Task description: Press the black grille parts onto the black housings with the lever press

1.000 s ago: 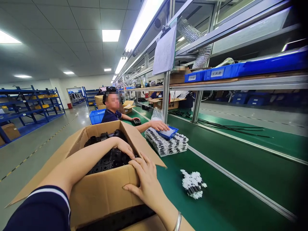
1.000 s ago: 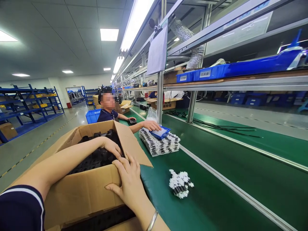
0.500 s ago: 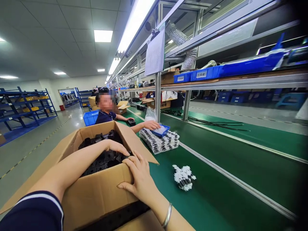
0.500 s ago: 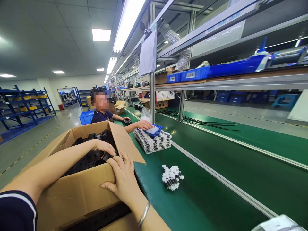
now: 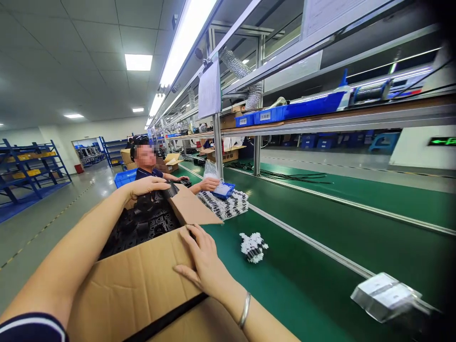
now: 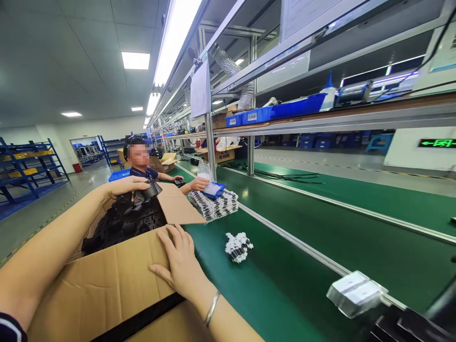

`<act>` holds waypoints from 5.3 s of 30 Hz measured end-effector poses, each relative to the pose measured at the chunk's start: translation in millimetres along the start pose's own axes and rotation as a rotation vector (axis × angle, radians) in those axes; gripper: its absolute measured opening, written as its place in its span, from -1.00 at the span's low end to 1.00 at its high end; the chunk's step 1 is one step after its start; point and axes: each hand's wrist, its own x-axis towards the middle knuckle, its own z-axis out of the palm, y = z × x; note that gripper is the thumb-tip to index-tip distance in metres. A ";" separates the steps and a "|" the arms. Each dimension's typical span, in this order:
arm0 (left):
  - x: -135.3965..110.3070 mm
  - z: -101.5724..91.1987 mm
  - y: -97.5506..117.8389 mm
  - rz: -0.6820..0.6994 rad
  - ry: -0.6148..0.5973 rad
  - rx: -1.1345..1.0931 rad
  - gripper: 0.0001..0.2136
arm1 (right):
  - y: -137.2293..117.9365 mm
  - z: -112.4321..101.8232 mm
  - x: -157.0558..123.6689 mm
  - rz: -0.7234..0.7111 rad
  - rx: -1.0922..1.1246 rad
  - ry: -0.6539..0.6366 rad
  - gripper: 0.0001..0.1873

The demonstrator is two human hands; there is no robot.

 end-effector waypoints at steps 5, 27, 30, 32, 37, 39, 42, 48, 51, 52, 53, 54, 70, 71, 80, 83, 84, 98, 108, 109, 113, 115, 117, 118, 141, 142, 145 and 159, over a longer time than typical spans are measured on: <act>-26.7 52.2 65.5 0.174 -0.009 -0.094 -0.43 | 8.3 -33.7 -73.9 0.113 0.050 0.022 -0.31; 10.8 446.9 122.3 0.262 -0.853 -0.262 -0.59 | 18.7 -125.9 -329.8 0.779 0.244 0.418 -0.63; 17.2 460.2 112.3 0.197 -0.887 -0.388 -0.52 | 22.7 -129.0 -334.2 0.838 0.328 0.425 -0.65; 22.3 468.2 106.2 0.130 -0.914 -0.458 -0.43 | 23.9 -131.6 -336.1 0.895 0.399 0.443 -0.64; 34.8 481.1 96.1 -0.015 -0.990 -0.551 -0.24 | 21.1 -134.2 -338.9 0.987 0.443 0.490 -0.61; 39.8 477.7 97.4 -0.030 -0.976 -0.572 -0.26 | 19.4 -134.1 -339.3 1.028 0.419 0.561 -0.49; 46.4 462.8 107.3 0.046 -0.845 -0.444 -0.40 | 18.2 -134.4 -339.2 1.075 0.273 0.621 -0.41; 43.4 448.3 133.0 0.539 -0.531 0.276 -0.74 | 18.2 -130.1 -340.9 0.986 -0.046 0.582 -0.60; 36.6 457.1 132.3 0.570 -0.478 0.408 -0.72 | 19.2 -125.4 -342.4 0.989 -0.089 0.565 -0.62; 34.4 460.1 130.0 0.566 -0.465 0.416 -0.72 | 19.8 -124.2 -342.7 0.992 -0.092 0.558 -0.63; 32.3 462.5 127.0 0.556 -0.451 0.410 -0.71 | 20.5 -123.5 -342.8 0.993 -0.095 0.556 -0.63; 30.0 464.5 123.6 0.541 -0.437 0.394 -0.68 | 21.2 -123.1 -342.7 0.993 -0.094 0.558 -0.62; -5.1 472.5 123.4 0.530 -0.323 0.429 -0.73 | 29.4 -125.7 -343.0 0.937 -0.013 0.486 -0.53; -8.8 472.5 125.6 0.522 -0.314 0.448 -0.75 | 30.4 -124.6 -344.7 0.934 -0.025 0.479 -0.55; -24.7 461.2 137.5 0.535 -0.345 0.596 -0.63 | 38.4 -119.3 -358.3 0.868 -0.091 0.394 -0.59; -19.0 456.6 139.5 0.555 -0.355 0.582 -0.52 | 39.5 -119.2 -360.8 0.858 -0.099 0.376 -0.60; -16.7 456.2 140.2 0.570 -0.371 0.570 -0.49 | 39.8 -119.3 -361.3 0.855 -0.098 0.375 -0.60; -2.6 454.4 127.6 0.406 -0.431 0.526 -0.77 | 30.1 -127.6 -351.0 0.958 -0.046 0.412 -0.50; 3.7 463.4 123.4 0.424 -0.421 0.581 -0.82 | 27.2 -127.2 -351.7 0.994 -0.211 0.474 -0.55; 3.6 467.4 125.3 0.439 -0.416 0.575 -0.81 | 27.4 -127.1 -352.5 0.996 -0.236 0.474 -0.56; 3.9 478.7 133.9 0.480 -0.425 0.517 -0.79 | 29.7 -124.4 -358.7 0.994 -0.264 0.455 -0.55; 5.9 480.7 135.9 0.484 -0.440 0.475 -0.78 | 31.2 -121.7 -363.0 1.000 -0.265 0.454 -0.55; 10.2 480.9 134.7 0.492 -0.457 0.437 -0.76 | 32.9 -118.8 -367.9 1.007 -0.288 0.464 -0.55; 13.1 480.5 132.9 0.496 -0.465 0.421 -0.73 | 33.8 -117.5 -370.4 1.006 -0.305 0.466 -0.55; 82.9 472.1 99.3 0.377 -0.567 -0.154 -0.61 | 30.1 -125.5 -360.0 1.098 -0.260 0.421 -0.51; 83.6 472.8 99.2 0.385 -0.541 -0.150 -0.61 | 30.2 -125.6 -360.1 1.100 -0.258 0.419 -0.51; 83.7 470.5 96.1 0.390 -0.455 -0.100 -0.63 | 29.7 -126.7 -359.7 1.110 -0.255 0.407 -0.51; 67.5 467.7 114.5 0.416 -0.511 0.283 -0.56 | 33.0 -129.2 -357.3 1.141 -0.185 0.474 -0.54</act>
